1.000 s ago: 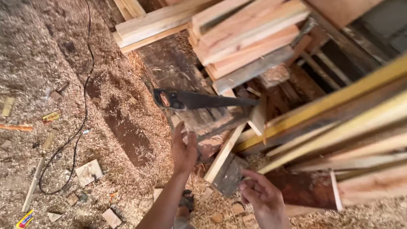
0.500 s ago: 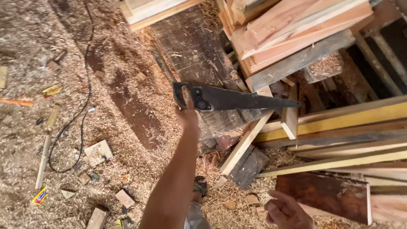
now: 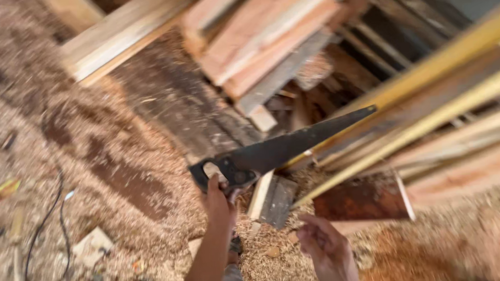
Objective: The person cuts a wooden plank with a hand saw, applies glue to its end, and joins it to a frame on a workbench. They then hammer nails to secure the joint and trim the protruding end of the plank with the saw.
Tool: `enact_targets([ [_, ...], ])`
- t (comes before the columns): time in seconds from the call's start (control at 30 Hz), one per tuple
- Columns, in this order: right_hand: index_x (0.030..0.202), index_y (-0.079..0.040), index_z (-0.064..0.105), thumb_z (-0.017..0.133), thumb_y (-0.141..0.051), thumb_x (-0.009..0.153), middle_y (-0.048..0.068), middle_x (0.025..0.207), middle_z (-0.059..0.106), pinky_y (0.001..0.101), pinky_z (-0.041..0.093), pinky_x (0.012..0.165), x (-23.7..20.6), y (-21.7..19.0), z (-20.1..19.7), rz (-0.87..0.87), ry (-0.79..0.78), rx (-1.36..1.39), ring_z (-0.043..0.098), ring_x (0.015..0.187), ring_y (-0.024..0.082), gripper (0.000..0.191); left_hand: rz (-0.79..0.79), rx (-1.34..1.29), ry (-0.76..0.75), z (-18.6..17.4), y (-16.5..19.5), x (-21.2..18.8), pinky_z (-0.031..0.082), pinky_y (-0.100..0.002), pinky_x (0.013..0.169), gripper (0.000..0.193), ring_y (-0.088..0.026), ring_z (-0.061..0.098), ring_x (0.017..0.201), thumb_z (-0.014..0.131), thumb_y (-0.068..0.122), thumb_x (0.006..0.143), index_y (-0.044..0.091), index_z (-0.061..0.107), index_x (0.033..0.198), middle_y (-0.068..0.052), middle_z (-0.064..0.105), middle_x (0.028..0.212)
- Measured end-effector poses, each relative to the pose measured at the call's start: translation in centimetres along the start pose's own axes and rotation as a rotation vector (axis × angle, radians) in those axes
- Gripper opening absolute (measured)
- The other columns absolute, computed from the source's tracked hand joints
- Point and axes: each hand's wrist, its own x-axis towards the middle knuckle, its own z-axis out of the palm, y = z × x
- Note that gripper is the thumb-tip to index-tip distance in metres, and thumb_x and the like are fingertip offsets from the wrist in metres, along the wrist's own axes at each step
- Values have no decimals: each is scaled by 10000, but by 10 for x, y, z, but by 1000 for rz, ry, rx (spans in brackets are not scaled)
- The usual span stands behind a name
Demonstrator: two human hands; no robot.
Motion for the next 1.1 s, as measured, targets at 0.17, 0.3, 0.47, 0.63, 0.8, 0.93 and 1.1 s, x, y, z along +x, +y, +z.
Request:
enact_targets([
  [0.17,1230,-23,675,677,-268,904,50,876,734,285,609,642,-45,6,-58,-158,163,55,669,725,115,408,-134,12,-185,18,-86,-100,635,-379,721,134,-164,679,745,692,190,907,106,620,982,-3,630,811],
  [0.3,1256,-49,697,708,-250,896,77,868,723,283,549,631,-92,25,-116,-33,382,60,643,714,148,413,-145,125,-357,33,-152,-175,595,-405,681,147,-156,632,720,704,226,906,155,599,980,28,565,747],
  [0.47,1279,-53,649,677,-256,918,61,940,729,288,536,647,-161,76,-200,-61,559,322,654,774,136,414,-186,167,-673,22,-244,-269,604,-354,675,98,-136,663,745,702,173,867,120,639,922,23,627,785],
  [0.63,1201,-68,691,664,-327,933,31,998,739,275,528,683,-237,154,-297,-144,684,523,632,811,103,373,-346,242,-874,-20,-354,-378,615,-354,718,69,-186,681,781,695,114,889,76,640,906,-33,658,833],
  [0.8,999,-30,716,723,-310,939,31,867,718,281,503,672,-324,235,-392,-129,882,716,611,762,104,286,-501,454,-924,-77,-467,-511,603,-339,740,118,-203,714,854,611,107,853,75,668,952,-64,731,926],
  [0.93,967,-26,709,761,-236,923,10,833,703,278,472,656,-402,285,-458,-175,1090,797,572,728,90,221,-707,534,-1015,-117,-545,-601,607,-364,806,191,-220,722,883,581,106,860,29,674,1008,-87,738,959],
  [1.1,996,-26,696,733,-223,916,-3,874,731,259,519,712,-500,338,-514,-231,1327,743,625,789,77,216,-903,696,-1096,-173,-632,-675,609,-439,860,98,-233,704,902,604,121,897,107,618,993,-58,686,911],
])
